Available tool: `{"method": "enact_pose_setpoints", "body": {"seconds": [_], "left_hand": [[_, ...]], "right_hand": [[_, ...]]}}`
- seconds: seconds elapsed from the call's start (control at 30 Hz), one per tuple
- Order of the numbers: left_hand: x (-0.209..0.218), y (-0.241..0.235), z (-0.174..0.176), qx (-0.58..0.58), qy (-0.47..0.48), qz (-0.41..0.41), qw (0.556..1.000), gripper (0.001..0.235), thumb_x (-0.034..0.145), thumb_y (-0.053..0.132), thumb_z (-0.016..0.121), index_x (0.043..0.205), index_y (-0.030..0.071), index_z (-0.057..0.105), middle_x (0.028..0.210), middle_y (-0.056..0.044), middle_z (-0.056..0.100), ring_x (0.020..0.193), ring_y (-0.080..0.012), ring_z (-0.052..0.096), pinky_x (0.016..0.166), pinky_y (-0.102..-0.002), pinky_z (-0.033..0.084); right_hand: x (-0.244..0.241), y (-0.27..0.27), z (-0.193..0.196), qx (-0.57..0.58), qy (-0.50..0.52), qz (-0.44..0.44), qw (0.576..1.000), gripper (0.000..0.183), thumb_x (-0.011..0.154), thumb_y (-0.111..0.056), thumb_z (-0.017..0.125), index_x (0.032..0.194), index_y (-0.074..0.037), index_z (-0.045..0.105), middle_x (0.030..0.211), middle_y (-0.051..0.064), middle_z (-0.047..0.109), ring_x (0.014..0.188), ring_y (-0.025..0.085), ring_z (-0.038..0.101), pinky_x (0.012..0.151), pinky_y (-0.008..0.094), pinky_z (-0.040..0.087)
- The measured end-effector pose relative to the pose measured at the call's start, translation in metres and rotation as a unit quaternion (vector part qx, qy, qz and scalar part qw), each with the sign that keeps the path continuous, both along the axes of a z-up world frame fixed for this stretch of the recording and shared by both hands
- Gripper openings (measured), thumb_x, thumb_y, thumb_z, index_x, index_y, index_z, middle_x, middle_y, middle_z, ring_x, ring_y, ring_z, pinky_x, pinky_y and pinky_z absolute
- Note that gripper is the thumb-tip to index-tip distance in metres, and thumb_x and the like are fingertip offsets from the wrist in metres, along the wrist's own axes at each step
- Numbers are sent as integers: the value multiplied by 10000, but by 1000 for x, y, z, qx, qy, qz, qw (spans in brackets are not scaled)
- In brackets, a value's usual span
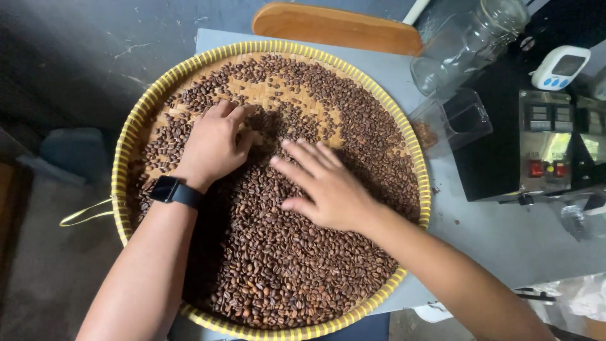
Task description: The person sorts roasted coffee beans in a large woven basket by hand, picking out specific beans and placing them into a small container on the table. The hands continuously sift through the beans to separate them.
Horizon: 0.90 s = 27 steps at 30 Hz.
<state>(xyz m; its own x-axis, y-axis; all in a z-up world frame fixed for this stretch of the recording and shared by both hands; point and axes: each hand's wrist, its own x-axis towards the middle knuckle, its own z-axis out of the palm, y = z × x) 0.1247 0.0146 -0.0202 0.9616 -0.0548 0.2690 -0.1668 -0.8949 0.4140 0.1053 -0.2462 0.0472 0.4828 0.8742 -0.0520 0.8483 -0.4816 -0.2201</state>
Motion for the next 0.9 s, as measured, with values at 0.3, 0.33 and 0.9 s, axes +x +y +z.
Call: {"method": "enact_pose_setpoints", "body": {"seconds": [0.3,0.33,0.9], "left_hand": [[-2,-3,7,1,-18,7,1000,504,904,335,675,1373,158,621,1150,-124,618,1127,-391,640,865,-527,506],[-3,-2,6,2,-16,7,1000,504,904,335,675,1373,158,621,1150,-124,618,1127,-391,640,865,-527,506],[-6,-13,2,-2,-11,-18,1000,512,912,302,674,1398,151,612,1107,-143,630,1076,-417,655,840,-542,512]], "right_hand": [[84,-77,-28,288,39,-249,924,513,1146,-299,353,1494,53,486,1497,290,505,1432,404,440,1209,540,308],[87,-78,-32,289,41,-249,924,513,1146,-299,353,1494,53,486,1497,290,505,1432,404,440,1209,540,308],[116,-92,-77,489,228,-257,801,636,1156,-410,254,1477,95,469,1479,367,481,1415,483,424,1196,593,293]]}}
